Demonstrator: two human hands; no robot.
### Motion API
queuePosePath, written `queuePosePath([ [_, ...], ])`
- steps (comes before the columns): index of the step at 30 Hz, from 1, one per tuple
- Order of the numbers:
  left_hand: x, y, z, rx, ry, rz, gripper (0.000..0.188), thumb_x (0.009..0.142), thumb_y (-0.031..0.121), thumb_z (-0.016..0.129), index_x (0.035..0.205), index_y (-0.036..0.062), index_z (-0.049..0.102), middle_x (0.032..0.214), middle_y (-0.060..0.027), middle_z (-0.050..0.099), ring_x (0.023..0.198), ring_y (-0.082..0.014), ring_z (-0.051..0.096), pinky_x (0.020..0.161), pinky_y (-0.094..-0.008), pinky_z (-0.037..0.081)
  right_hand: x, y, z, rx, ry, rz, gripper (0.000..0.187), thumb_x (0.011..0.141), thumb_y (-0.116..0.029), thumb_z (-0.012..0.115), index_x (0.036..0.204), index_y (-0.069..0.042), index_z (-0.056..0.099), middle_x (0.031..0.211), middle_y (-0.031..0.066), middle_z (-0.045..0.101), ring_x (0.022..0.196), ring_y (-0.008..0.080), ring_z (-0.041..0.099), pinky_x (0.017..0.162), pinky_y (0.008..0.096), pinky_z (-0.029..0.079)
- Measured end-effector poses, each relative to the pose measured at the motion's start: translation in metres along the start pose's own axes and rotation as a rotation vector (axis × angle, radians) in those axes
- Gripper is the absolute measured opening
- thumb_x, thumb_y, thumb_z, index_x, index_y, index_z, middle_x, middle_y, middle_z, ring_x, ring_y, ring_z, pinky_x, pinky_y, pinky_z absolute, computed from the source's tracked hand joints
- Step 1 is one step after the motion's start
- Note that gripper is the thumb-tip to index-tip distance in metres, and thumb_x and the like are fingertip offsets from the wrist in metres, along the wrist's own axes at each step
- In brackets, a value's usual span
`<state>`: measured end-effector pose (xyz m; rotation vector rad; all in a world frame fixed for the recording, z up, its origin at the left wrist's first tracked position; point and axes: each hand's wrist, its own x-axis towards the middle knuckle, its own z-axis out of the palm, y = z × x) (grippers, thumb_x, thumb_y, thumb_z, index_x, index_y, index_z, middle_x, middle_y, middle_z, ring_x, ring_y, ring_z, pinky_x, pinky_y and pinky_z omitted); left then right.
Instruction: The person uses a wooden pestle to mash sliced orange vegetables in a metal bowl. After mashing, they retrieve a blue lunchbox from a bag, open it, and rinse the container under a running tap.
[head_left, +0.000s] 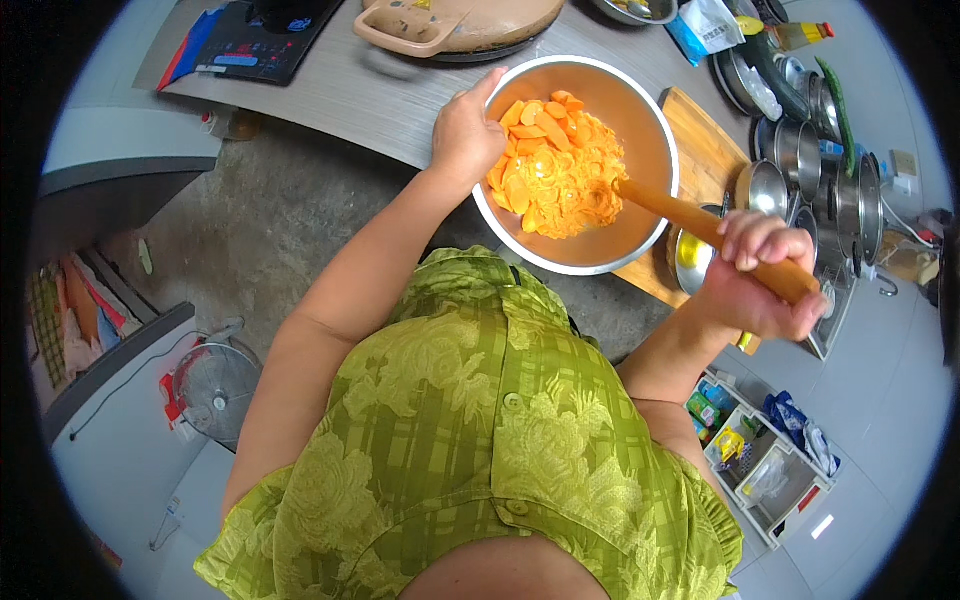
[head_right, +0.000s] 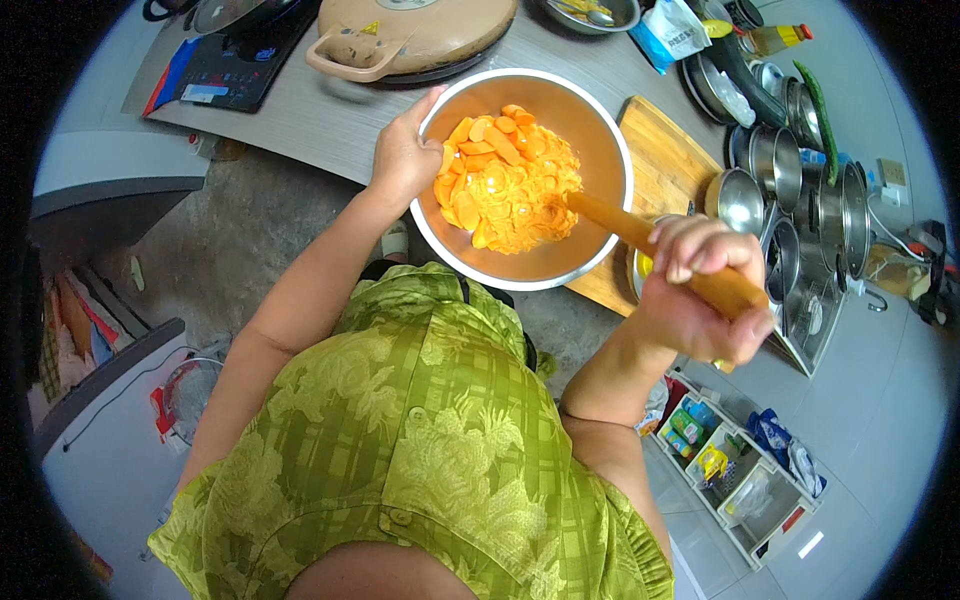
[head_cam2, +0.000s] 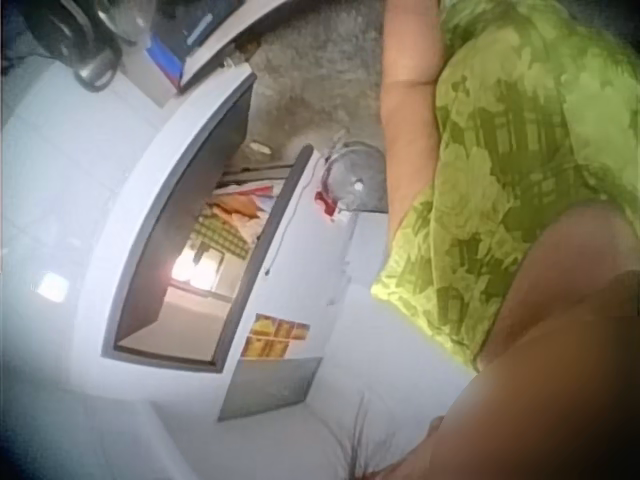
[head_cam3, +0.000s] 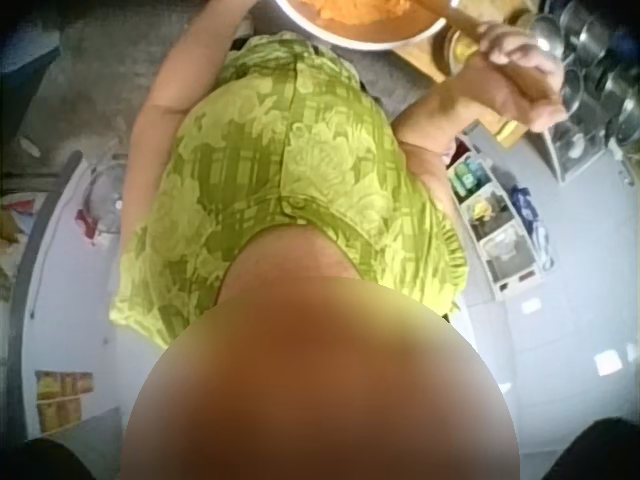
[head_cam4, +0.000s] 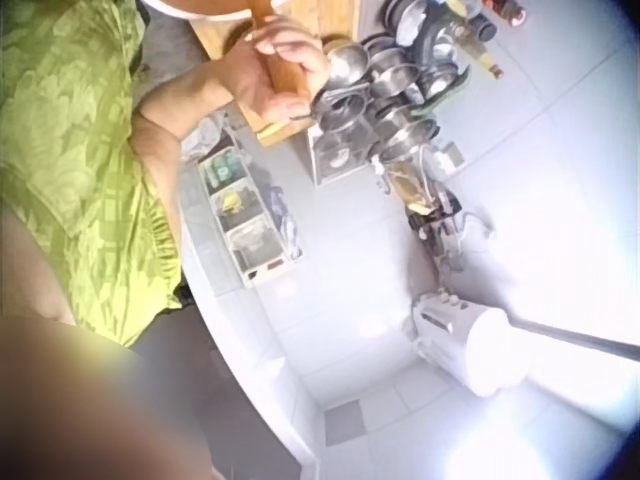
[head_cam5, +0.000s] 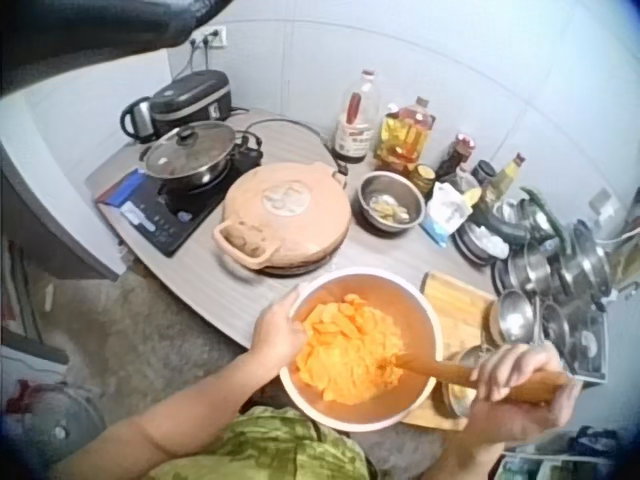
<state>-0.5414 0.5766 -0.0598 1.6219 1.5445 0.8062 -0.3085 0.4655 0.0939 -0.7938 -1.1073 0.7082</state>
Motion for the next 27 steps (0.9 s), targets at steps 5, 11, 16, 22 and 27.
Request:
queuePosePath([
  [5,0.001,0.000,0.000,0.022,0.001,0.004,0.062,0.071,-0.002,0.057,0.130,0.0181,0.053,0.093,-0.0233,0.061,0.088,-0.0373,0.062,0.080,-0.0406,0.049,-0.008,0.058,-0.015,0.083,0.040,0.136,0.050,0.085,-0.053,0.041,0.073,-0.005,0.047,0.057,0.0066,0.047,0.048,0.0167,0.044,0.051,0.0306,0.041],
  [11,0.003,-0.015,0.003,-0.047,0.055,0.089,0.062,0.070,-0.002,0.056,0.129,0.0168,0.053,0.095,-0.0233,0.063,0.091,-0.0377,0.062,0.080,-0.0415,0.049,-0.016,0.033,0.003,-0.026,-0.006,0.061,0.053,0.086,-0.054,0.039,0.072,-0.003,0.047,0.055,0.0081,0.046,0.048,0.0166,0.044,0.051,0.0302,0.041],
  [16,0.003,0.001,0.001,-0.011,-0.009,0.039,0.062,0.070,-0.002,0.056,0.129,0.0145,0.053,0.094,-0.0246,0.063,0.090,-0.0388,0.062,0.080,-0.0423,0.049,-0.010,0.004,0.010,0.076,-0.044,-0.042,0.057,0.084,-0.058,0.041,0.072,-0.003,0.047,0.057,0.0079,0.047,0.047,0.0164,0.044,0.050,0.0322,0.040],
  [22,0.004,-0.001,0.001,0.003,0.015,0.073,0.062,0.070,-0.002,0.057,0.129,0.0140,0.053,0.097,-0.0246,0.064,0.090,-0.0379,0.062,0.080,-0.0426,0.049,-0.012,0.053,-0.010,0.047,-0.004,0.165,0.051,0.083,-0.054,0.045,0.073,-0.004,0.047,0.058,0.0069,0.046,0.051,0.0167,0.045,0.052,0.0312,0.041],
  [27,0.005,-0.008,-0.001,-0.031,-0.001,0.047,0.062,0.070,-0.003,0.057,0.129,0.0143,0.053,0.097,-0.0246,0.064,0.091,-0.0378,0.062,0.081,-0.0421,0.049,-0.026,0.033,0.005,-0.030,0.010,0.090,0.053,0.084,-0.055,0.043,0.072,-0.003,0.047,0.057,0.0078,0.046,0.049,0.0171,0.044,0.052,0.0318,0.041],
])
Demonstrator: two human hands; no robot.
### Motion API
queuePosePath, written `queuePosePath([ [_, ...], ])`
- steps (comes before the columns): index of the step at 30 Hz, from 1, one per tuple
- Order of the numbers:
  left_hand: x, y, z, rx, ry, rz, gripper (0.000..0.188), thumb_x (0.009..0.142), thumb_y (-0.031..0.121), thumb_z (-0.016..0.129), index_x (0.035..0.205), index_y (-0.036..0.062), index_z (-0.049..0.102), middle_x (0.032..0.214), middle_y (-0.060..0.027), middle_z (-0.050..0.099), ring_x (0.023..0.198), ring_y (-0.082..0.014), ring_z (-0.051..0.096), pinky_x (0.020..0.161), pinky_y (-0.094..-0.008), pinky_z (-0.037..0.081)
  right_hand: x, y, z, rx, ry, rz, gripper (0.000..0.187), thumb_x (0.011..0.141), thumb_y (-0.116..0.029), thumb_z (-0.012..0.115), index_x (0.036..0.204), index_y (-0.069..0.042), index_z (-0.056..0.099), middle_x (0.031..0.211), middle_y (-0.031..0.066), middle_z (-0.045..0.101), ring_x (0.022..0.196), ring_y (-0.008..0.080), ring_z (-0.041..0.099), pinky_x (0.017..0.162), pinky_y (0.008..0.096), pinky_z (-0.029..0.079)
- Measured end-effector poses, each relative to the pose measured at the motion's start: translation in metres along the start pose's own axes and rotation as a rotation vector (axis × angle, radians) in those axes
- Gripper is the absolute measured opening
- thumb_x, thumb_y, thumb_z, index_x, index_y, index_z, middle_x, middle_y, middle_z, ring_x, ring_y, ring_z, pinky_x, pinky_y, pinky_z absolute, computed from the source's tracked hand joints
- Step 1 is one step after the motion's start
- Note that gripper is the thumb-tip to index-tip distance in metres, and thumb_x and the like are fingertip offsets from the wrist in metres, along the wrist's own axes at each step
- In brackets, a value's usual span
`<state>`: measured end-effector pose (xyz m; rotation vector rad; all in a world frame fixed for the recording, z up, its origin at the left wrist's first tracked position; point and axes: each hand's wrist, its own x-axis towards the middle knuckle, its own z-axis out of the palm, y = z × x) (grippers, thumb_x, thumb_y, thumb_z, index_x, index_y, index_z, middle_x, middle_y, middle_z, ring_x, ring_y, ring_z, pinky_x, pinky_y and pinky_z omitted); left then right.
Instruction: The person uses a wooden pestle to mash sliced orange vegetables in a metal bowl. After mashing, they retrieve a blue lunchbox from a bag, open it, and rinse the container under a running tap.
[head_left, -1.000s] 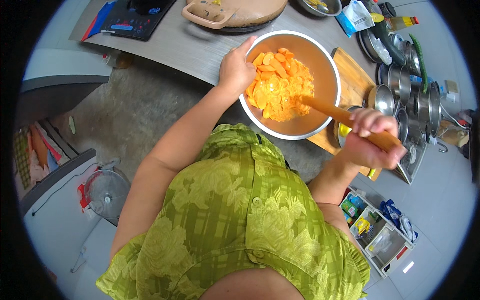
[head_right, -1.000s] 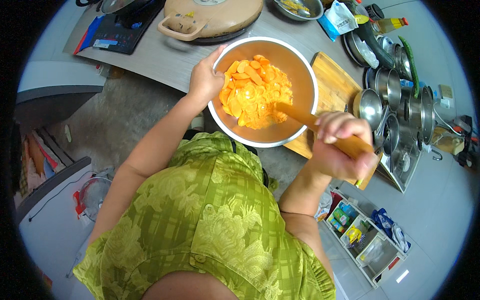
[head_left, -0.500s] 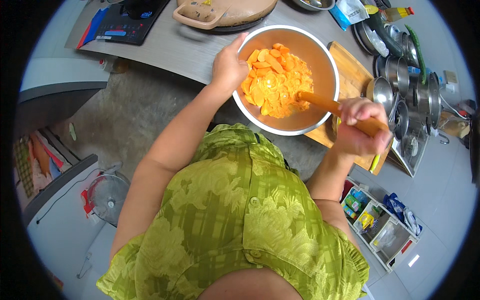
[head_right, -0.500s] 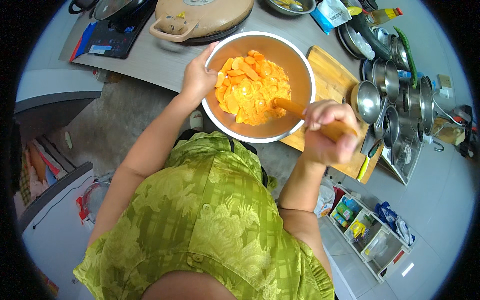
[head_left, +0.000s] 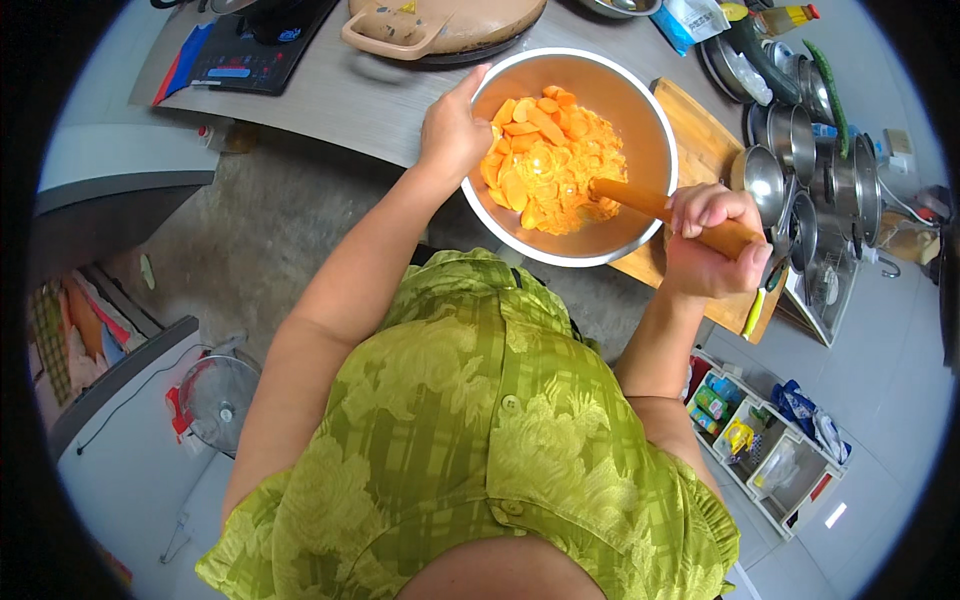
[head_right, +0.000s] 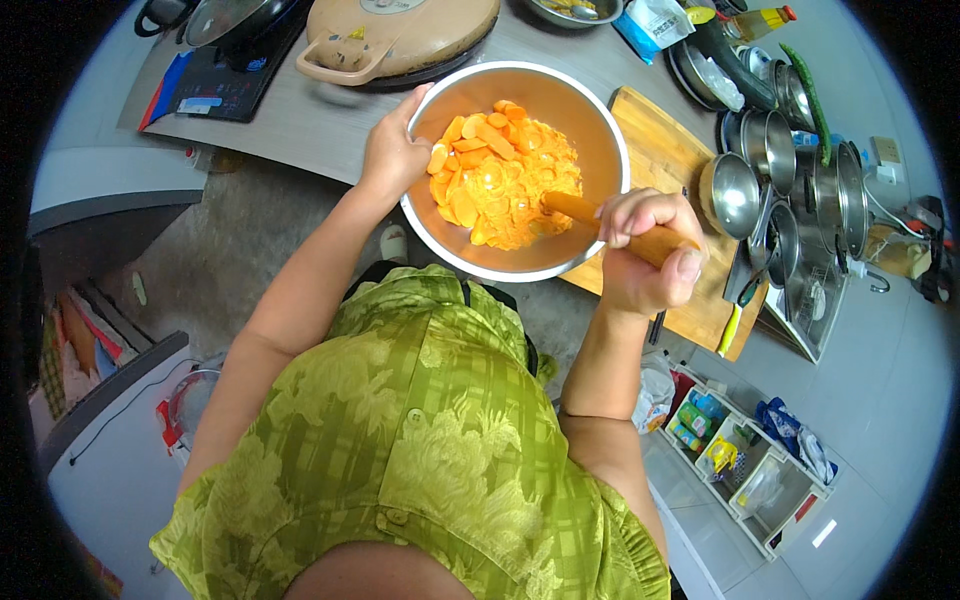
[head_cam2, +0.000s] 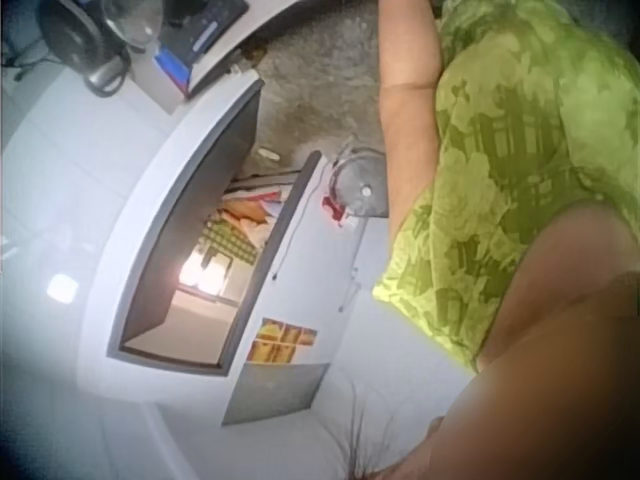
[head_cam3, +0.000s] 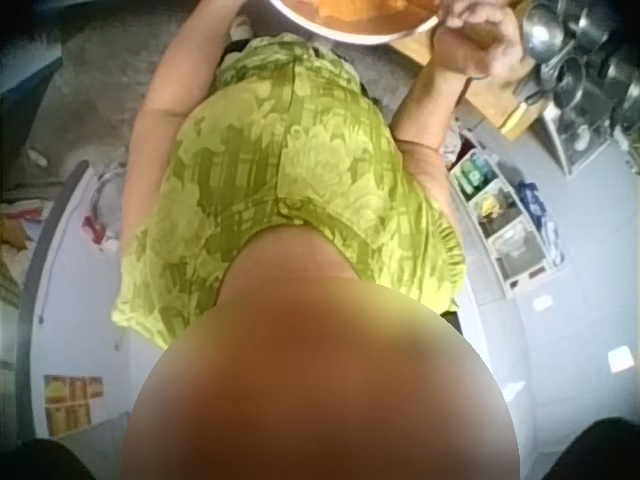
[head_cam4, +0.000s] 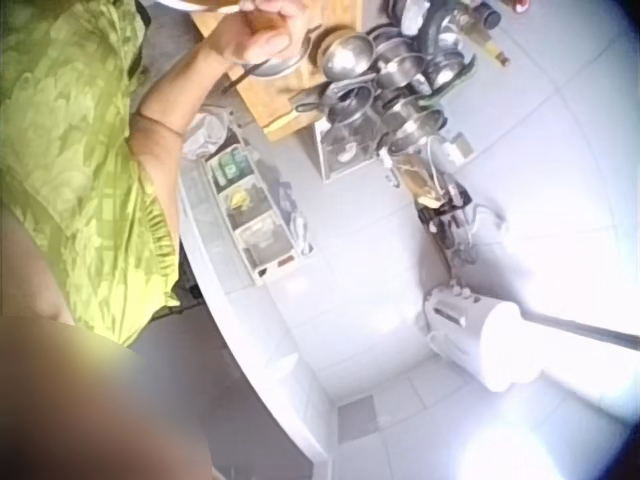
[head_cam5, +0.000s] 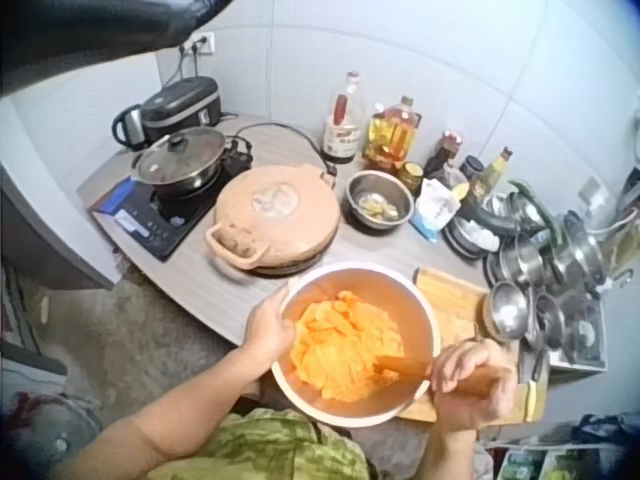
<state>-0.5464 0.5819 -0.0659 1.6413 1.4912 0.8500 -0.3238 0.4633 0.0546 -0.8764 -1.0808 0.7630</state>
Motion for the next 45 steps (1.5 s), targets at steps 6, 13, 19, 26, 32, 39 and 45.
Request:
queuePosePath([
  [6,-0.002,0.006,0.003,0.079,0.005,-0.012,0.062,0.070,-0.001,0.059,0.130,0.0156,0.053,0.096,-0.0242,0.064,0.091,-0.0383,0.062,0.081,-0.0418,0.049,-0.002,-0.033,0.004,0.113,-0.023,-0.081,0.057,0.085,-0.060,0.039,0.071,-0.005,0.046,0.056,0.0061,0.046,0.048,0.0160,0.044,0.052,0.0319,0.041],
  [13,0.000,0.008,0.004,0.075,0.009,0.032,0.062,0.070,-0.002,0.058,0.129,0.0154,0.052,0.098,-0.0228,0.064,0.091,-0.0371,0.062,0.081,-0.0420,0.049,-0.012,0.007,-0.006,0.088,-0.097,0.100,0.056,0.084,-0.055,0.047,0.071,-0.001,0.047,0.058,0.0085,0.048,0.050,0.0160,0.044,0.051,0.0296,0.041],
  [19,-0.001,-0.008,0.005,-0.011,0.059,0.000,0.061,0.069,-0.003,0.056,0.128,0.0135,0.053,0.097,-0.0220,0.065,0.089,-0.0366,0.063,0.080,-0.0406,0.050,-0.018,-0.013,0.006,0.024,-0.069,0.010,0.056,0.085,-0.056,0.047,0.071,-0.001,0.047,0.058,0.0087,0.048,0.050,0.0170,0.044,0.052,0.0312,0.041],
  [26,-0.005,0.004,0.007,0.011,0.048,0.015,0.060,0.069,-0.004,0.054,0.127,0.0124,0.054,0.101,-0.0209,0.065,0.090,-0.0339,0.064,0.079,-0.0384,0.050,-0.017,-0.031,0.015,0.087,-0.045,-0.099,0.062,0.083,-0.063,0.044,0.071,-0.002,0.048,0.057,0.0068,0.046,0.051,0.0173,0.045,0.054,0.0328,0.042],
  [32,-0.005,0.006,0.008,-0.124,0.082,0.092,0.058,0.069,-0.007,0.048,0.124,0.0096,0.056,0.102,-0.0188,0.066,0.095,-0.0305,0.065,0.083,-0.0346,0.049,-0.009,0.012,0.010,0.066,-0.086,0.062,0.059,0.085,-0.057,0.052,0.067,-0.001,0.048,0.057,0.0068,0.047,0.050,0.0130,0.046,0.047,0.0247,0.039],
  [39,-0.018,-0.004,-0.009,-0.464,-0.294,-0.524,0.042,0.083,0.012,0.060,0.121,-0.0013,0.048,0.096,-0.0107,0.065,0.079,-0.0224,0.066,0.071,-0.0304,0.053,0.002,0.007,-0.015,-0.079,0.002,0.093,0.068,0.083,-0.069,0.048,0.084,0.000,0.052,0.075,0.0076,0.056,0.073,0.0149,0.056,0.071,0.0288,0.047],
  [45,-0.053,0.005,-0.023,-0.630,-0.657,-0.886,0.043,0.086,0.019,0.054,0.121,-0.0029,0.044,0.091,-0.0164,0.065,0.062,-0.0205,0.065,0.048,-0.0291,0.057,-0.008,-0.001,-0.048,-0.310,0.242,0.089,0.037,0.090,-0.033,0.060,0.105,0.000,0.053,0.088,0.0057,0.059,0.082,0.0140,0.057,0.078,0.0281,0.046],
])
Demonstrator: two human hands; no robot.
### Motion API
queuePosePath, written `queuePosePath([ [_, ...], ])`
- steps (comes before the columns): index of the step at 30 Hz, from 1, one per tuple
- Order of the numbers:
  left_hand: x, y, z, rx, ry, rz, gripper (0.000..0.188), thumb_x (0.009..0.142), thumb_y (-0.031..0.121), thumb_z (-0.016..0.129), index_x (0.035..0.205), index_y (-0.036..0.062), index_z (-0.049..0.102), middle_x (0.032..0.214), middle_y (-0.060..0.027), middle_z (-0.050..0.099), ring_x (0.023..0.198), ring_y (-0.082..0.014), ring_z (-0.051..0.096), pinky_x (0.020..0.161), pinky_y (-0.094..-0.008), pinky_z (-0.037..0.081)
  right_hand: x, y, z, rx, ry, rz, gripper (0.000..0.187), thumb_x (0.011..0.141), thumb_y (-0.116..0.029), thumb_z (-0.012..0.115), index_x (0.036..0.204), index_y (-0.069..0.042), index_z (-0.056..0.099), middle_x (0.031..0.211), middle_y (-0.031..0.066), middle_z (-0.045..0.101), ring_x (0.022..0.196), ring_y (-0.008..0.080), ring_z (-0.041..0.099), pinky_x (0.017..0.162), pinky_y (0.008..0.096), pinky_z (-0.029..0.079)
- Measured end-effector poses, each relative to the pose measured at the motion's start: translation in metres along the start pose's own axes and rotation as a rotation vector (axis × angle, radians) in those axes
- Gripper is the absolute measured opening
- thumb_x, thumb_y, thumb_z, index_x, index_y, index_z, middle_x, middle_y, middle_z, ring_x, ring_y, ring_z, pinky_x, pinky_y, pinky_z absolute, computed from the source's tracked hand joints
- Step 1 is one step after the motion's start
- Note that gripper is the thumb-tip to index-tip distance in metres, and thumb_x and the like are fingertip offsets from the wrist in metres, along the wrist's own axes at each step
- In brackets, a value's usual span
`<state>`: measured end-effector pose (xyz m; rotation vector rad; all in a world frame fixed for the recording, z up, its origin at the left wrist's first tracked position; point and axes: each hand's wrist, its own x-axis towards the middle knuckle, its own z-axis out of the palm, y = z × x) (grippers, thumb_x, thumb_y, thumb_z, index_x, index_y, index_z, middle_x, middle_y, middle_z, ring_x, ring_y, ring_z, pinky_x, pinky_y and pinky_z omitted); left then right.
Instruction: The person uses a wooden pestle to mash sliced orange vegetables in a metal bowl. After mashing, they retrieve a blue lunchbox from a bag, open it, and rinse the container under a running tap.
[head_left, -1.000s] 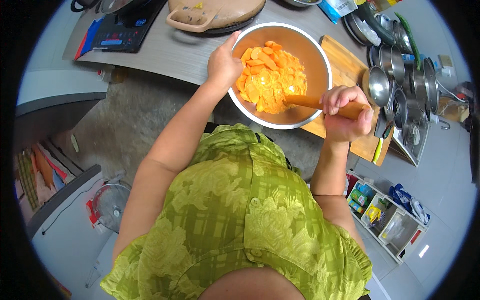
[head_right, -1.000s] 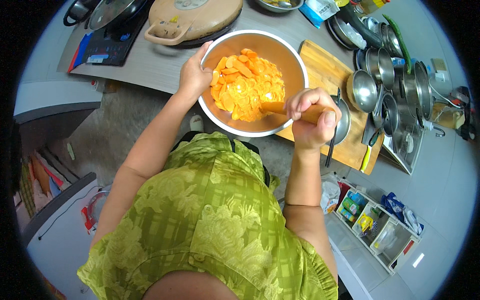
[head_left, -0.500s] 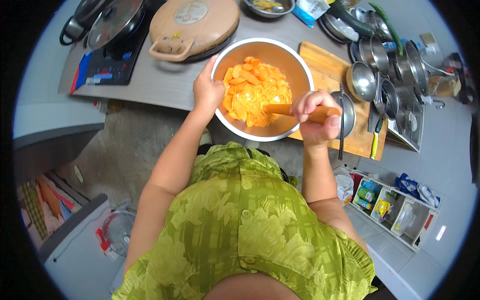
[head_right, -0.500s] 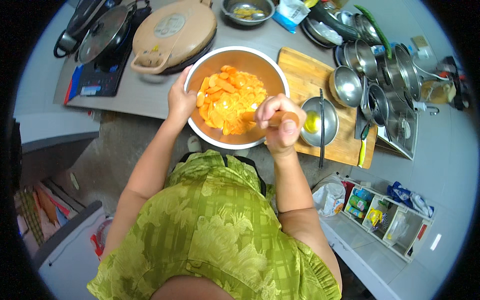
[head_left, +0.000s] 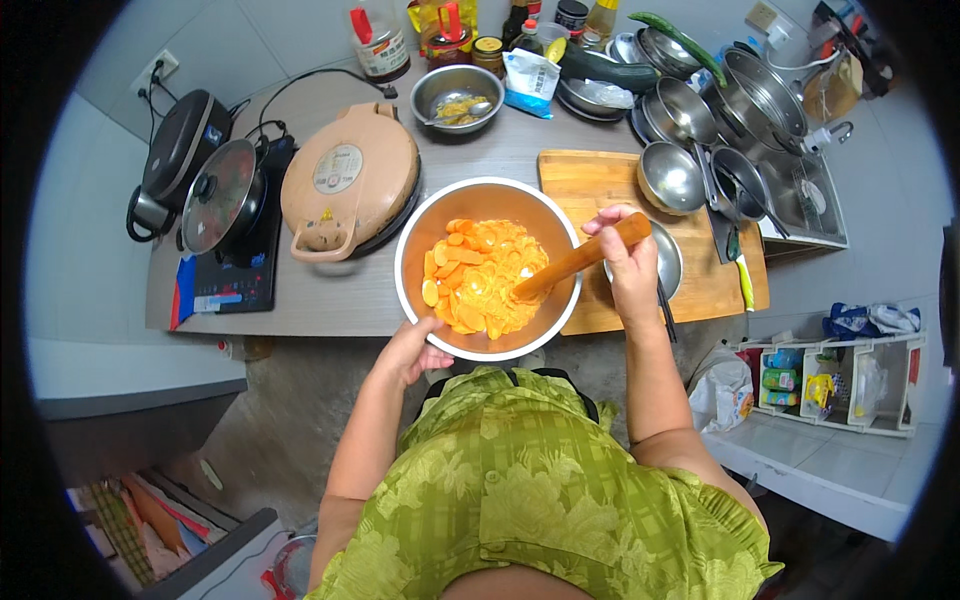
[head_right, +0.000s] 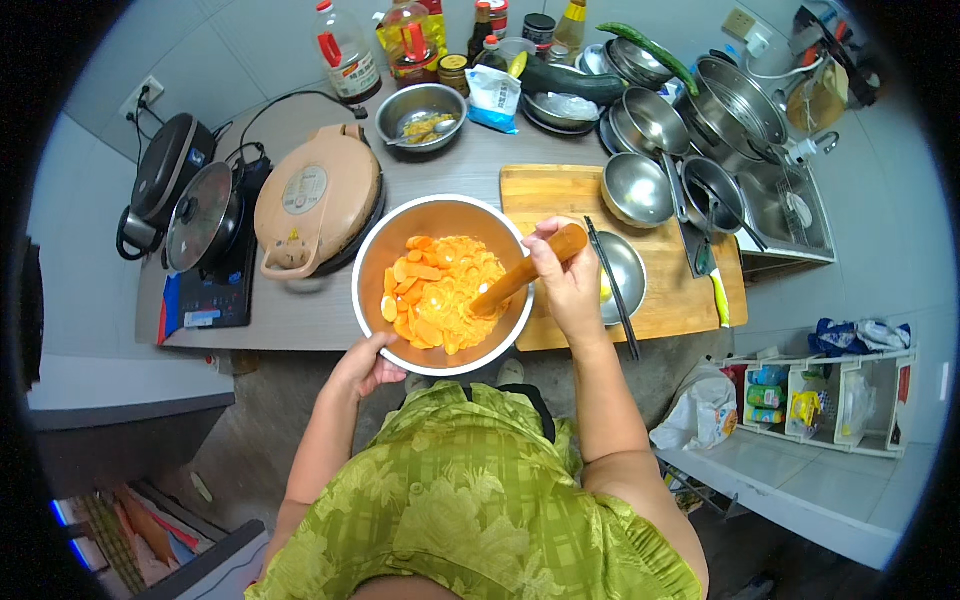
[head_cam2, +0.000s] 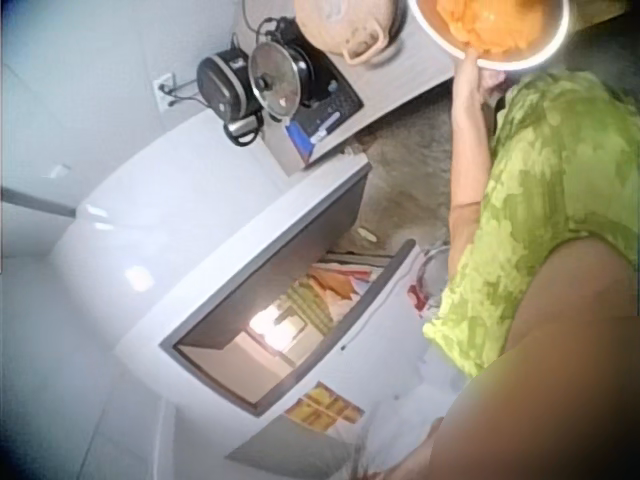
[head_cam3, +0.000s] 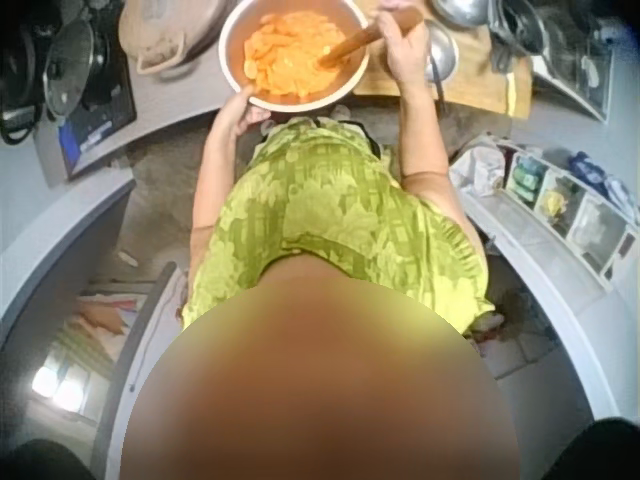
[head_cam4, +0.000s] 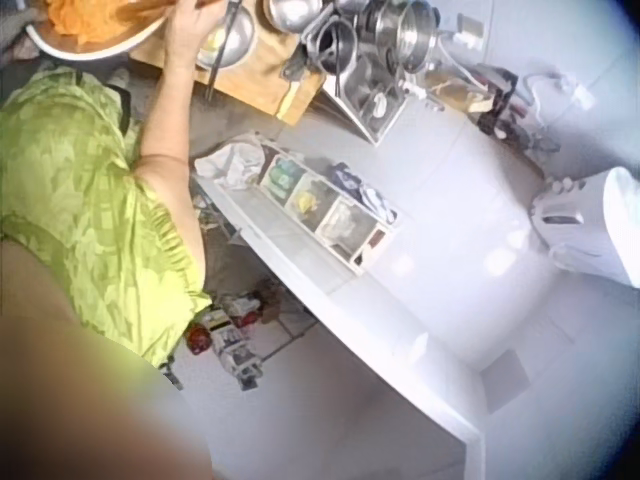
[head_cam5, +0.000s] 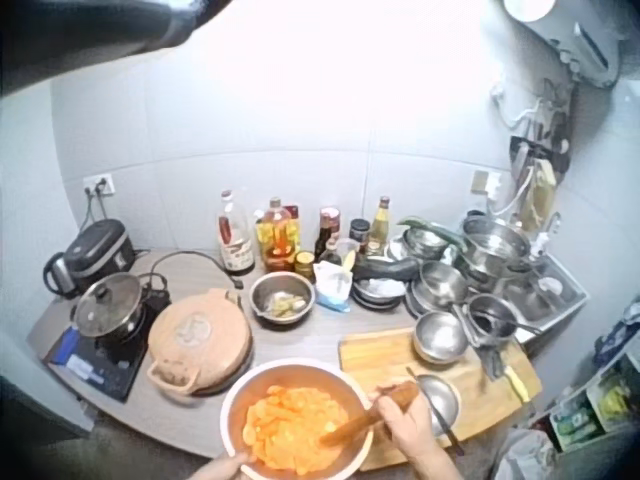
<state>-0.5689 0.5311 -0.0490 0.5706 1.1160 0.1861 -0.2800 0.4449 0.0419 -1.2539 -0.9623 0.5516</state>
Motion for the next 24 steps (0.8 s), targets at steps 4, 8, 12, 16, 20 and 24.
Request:
queuePosePath([
  [4,-0.005,0.003,0.010,-0.026,0.021,0.110,0.039,0.082,0.009,0.053,0.118,-0.0036,0.045,0.089,-0.0143,0.064,0.058,-0.0171,0.063,0.044,-0.0245,0.053,0.005,-0.002,-0.016,-0.159,0.038,0.173,0.038,0.087,-0.024,0.064,0.115,-0.001,0.051,0.092,0.0047,0.058,0.085,0.0117,0.056,0.079,0.0268,0.045],
  [8,-0.007,0.005,0.019,-0.158,0.085,0.130,0.029,0.080,0.004,0.052,0.108,-0.0041,0.049,0.069,-0.0099,0.062,0.042,-0.0150,0.054,0.035,-0.0246,0.045,0.024,0.003,-0.035,-0.030,0.052,0.302,0.047,0.086,-0.025,0.065,0.121,0.000,0.046,0.095,0.0046,0.058,0.087,0.0109,0.055,0.075,0.0252,0.046],
  [12,-0.006,0.014,0.030,-0.208,0.046,0.155,0.025,0.080,0.004,0.053,0.104,-0.0038,0.050,0.069,-0.0098,0.062,0.042,-0.0150,0.055,0.036,-0.0242,0.044,0.051,-0.001,-0.051,0.071,-0.034,0.353,0.048,0.087,-0.029,0.064,0.122,-0.005,0.043,0.101,0.0058,0.059,0.094,0.0130,0.058,0.073,0.0263,0.049],
  [16,0.007,0.047,0.062,-0.198,-0.010,0.196,0.027,0.082,0.004,0.051,0.108,-0.0033,0.049,0.075,-0.0081,0.063,0.046,-0.0124,0.055,0.038,-0.0202,0.045,0.081,-0.004,-0.066,0.046,0.019,0.320,0.061,0.086,-0.029,0.065,0.134,-0.002,0.037,0.103,0.0075,0.059,0.094,0.0137,0.057,0.075,0.0273,0.050],
  [20,0.050,0.081,0.096,-0.248,-0.049,0.188,0.023,0.083,0.004,0.049,0.104,-0.0060,0.047,0.073,-0.0123,0.061,0.046,-0.0152,0.056,0.036,-0.0214,0.046,0.086,-0.011,-0.100,0.148,0.200,0.300,0.053,0.088,-0.024,0.062,0.132,0.000,0.041,0.107,0.0119,0.061,0.090,0.0129,0.059,0.071,0.0268,0.054],
  [24,0.089,0.109,0.143,-0.249,-0.064,0.226,0.023,0.084,0.006,0.047,0.104,-0.0074,0.046,0.076,-0.0157,0.061,0.048,-0.0165,0.057,0.036,-0.0203,0.046,0.057,-0.015,-0.139,0.140,0.306,0.306,0.031,0.092,-0.018,0.056,0.117,-0.001,0.055,0.099,0.0103,0.064,0.084,0.0115,0.060,0.067,0.0241,0.054],
])
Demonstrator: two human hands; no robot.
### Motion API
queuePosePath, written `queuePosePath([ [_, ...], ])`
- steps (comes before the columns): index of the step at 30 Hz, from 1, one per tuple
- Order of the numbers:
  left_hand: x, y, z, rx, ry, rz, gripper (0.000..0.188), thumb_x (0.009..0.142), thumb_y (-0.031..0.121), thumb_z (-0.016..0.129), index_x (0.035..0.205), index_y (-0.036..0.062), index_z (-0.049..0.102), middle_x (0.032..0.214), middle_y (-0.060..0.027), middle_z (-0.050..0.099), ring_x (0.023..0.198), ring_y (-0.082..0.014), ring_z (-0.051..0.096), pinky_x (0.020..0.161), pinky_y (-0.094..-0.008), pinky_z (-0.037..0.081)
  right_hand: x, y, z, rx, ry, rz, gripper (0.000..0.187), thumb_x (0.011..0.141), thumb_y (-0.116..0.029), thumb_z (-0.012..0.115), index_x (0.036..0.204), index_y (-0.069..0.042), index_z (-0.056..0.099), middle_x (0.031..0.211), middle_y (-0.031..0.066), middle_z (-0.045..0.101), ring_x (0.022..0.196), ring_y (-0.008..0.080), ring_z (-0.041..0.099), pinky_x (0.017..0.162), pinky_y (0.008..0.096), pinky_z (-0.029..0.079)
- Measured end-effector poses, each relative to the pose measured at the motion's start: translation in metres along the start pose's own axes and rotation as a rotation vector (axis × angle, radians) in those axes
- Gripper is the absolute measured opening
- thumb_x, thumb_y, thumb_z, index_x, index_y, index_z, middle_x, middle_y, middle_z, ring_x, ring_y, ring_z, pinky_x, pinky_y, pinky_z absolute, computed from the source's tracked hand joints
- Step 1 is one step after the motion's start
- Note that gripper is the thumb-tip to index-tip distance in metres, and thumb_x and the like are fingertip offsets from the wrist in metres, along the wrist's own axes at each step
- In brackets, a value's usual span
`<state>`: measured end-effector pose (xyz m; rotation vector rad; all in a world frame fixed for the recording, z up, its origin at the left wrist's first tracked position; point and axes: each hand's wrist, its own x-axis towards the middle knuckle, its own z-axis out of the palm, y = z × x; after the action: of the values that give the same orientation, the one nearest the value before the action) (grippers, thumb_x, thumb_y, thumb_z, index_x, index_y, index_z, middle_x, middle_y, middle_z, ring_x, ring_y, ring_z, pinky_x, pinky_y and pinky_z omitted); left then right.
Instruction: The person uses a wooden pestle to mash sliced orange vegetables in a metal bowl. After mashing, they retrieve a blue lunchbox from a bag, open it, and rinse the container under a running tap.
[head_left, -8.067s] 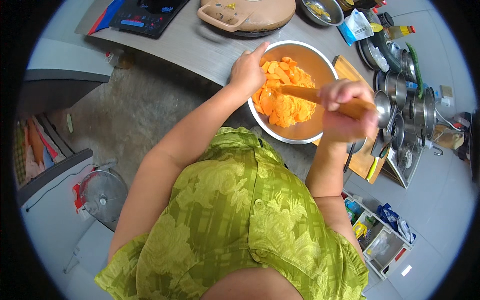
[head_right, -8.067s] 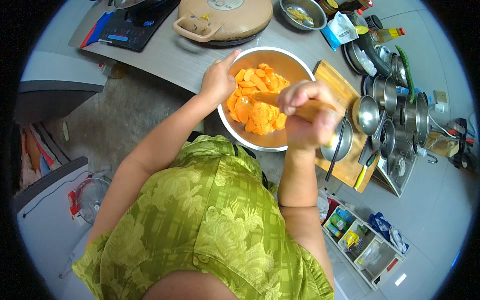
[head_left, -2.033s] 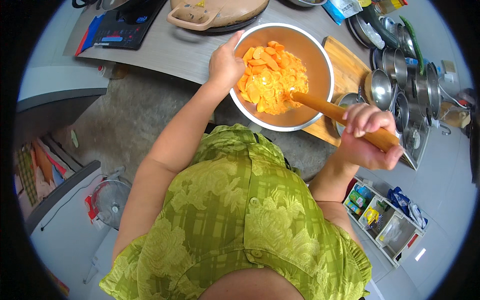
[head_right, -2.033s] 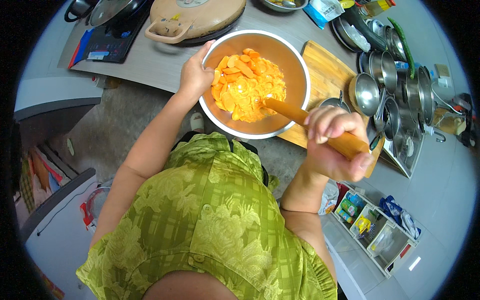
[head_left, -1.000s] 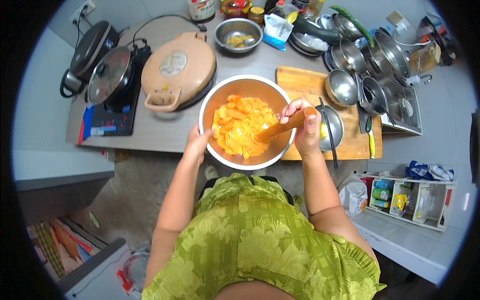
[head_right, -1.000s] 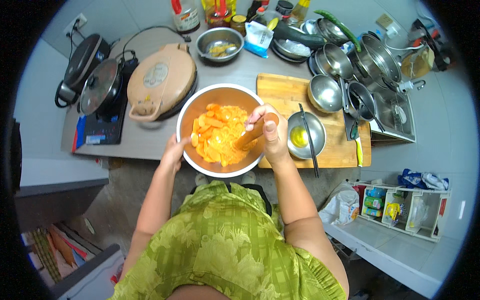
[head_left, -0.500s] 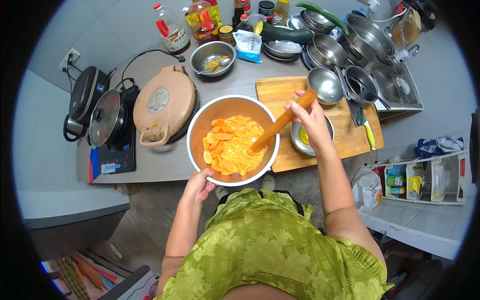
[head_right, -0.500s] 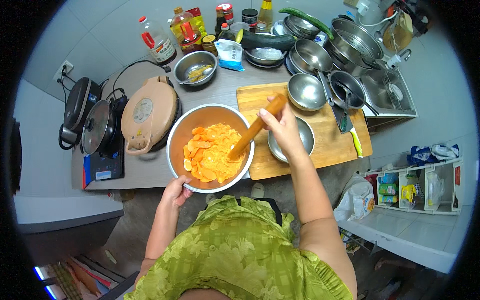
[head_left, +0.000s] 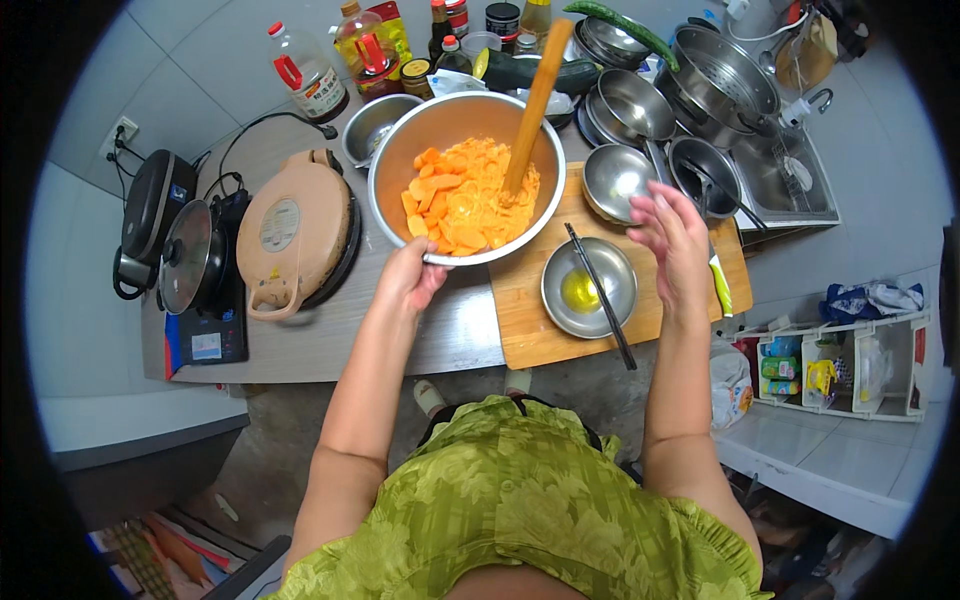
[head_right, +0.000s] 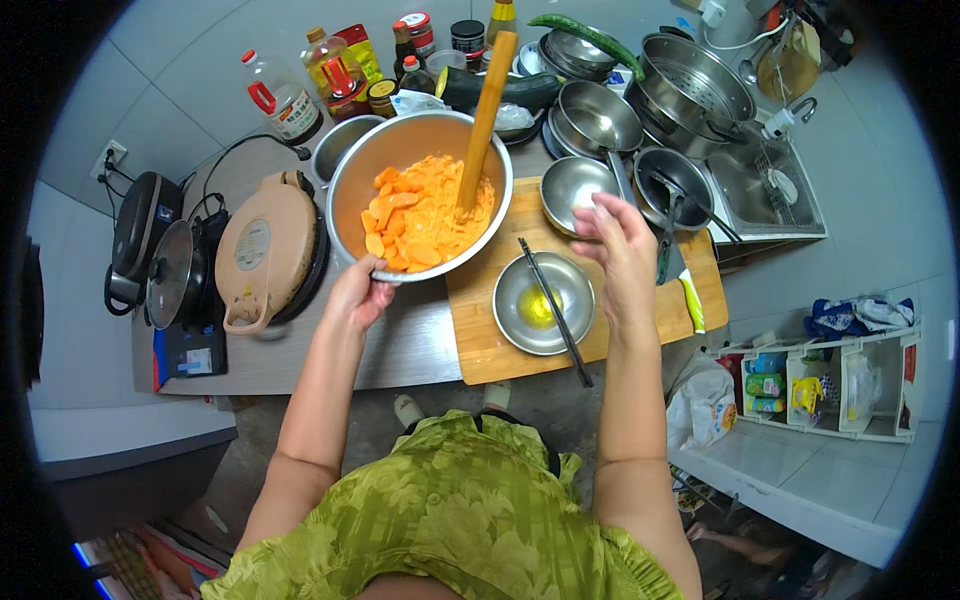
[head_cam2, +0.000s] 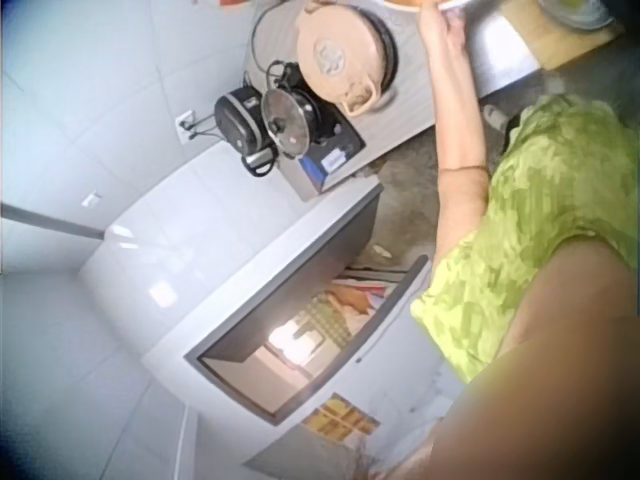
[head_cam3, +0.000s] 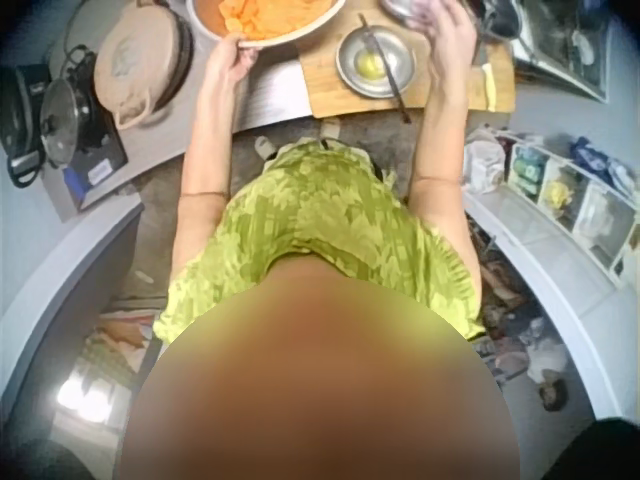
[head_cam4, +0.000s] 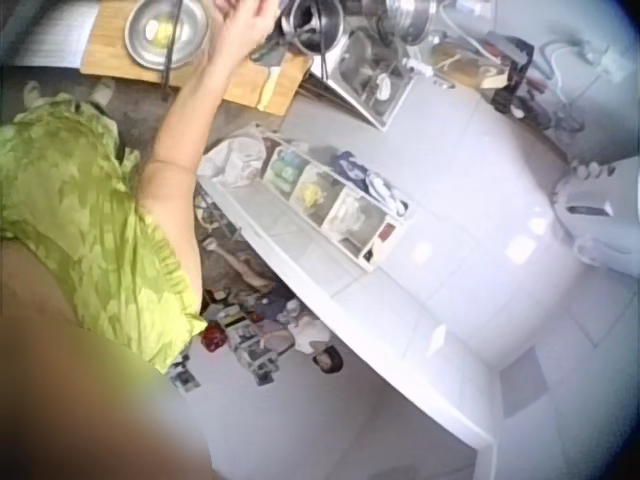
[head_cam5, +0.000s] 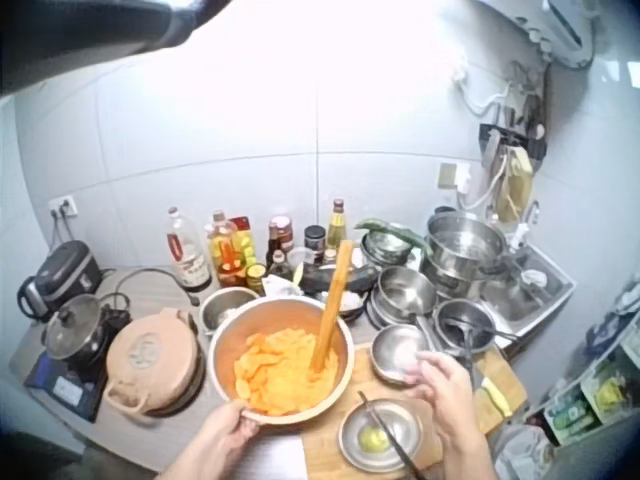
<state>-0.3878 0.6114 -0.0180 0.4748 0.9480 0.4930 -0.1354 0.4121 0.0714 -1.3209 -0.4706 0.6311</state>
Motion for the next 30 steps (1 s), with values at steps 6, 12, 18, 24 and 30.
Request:
queuePosePath([
  [6,0.045,-0.003,0.044,0.026,-0.043,-0.017,0.025,0.086,0.008,0.046,0.105,-0.0082,0.047,0.075,-0.0173,0.062,0.050,-0.0178,0.059,0.036,-0.0197,0.047,-0.036,0.002,-0.073,-0.087,0.143,0.045,0.022,0.093,-0.017,0.055,0.107,-0.001,0.060,0.089,0.0082,0.066,0.076,0.0094,0.061,0.063,0.0216,0.053],
  [12,0.056,-0.023,0.060,0.062,-0.031,-0.044,0.025,0.089,0.012,0.049,0.105,-0.0074,0.049,0.076,-0.0184,0.062,0.053,-0.0191,0.061,0.038,-0.0197,0.048,-0.056,0.023,-0.127,-0.083,0.285,0.118,0.019,0.093,-0.017,0.055,0.102,-0.002,0.062,0.084,0.0067,0.065,0.069,0.0085,0.060,0.058,0.0216,0.053],
  [18,0.048,-0.040,0.063,0.120,-0.092,0.014,0.044,0.090,0.027,0.060,0.120,-0.0002,0.044,0.096,-0.0189,0.062,0.070,-0.0214,0.065,0.051,-0.0246,0.054,-0.062,0.038,-0.128,-0.173,0.312,0.146,0.019,0.092,-0.017,0.058,0.100,0.000,0.062,0.081,0.0067,0.065,0.067,0.0094,0.059,0.059,0.0217,0.051],
  [24,0.022,-0.035,0.032,0.314,-0.186,0.064,0.051,0.092,0.025,0.058,0.133,0.0036,0.037,0.107,-0.0148,0.062,0.073,-0.0159,0.064,0.061,-0.0253,0.055,-0.053,0.034,-0.117,-0.259,0.218,0.084,0.018,0.093,-0.016,0.056,0.100,0.000,0.062,0.083,0.0057,0.065,0.069,0.0090,0.059,0.061,0.0218,0.050],
  [30,-0.008,-0.051,-0.009,0.636,-0.062,0.191,0.048,0.092,0.008,0.053,0.137,0.0031,0.037,0.105,-0.0111,0.064,0.068,-0.0086,0.060,0.052,-0.0165,0.047,-0.076,0.020,-0.118,-0.246,0.287,-0.006,0.015,0.093,-0.012,0.056,0.099,0.001,0.062,0.082,0.0048,0.064,0.068,0.0074,0.058,0.061,0.0205,0.048],
])
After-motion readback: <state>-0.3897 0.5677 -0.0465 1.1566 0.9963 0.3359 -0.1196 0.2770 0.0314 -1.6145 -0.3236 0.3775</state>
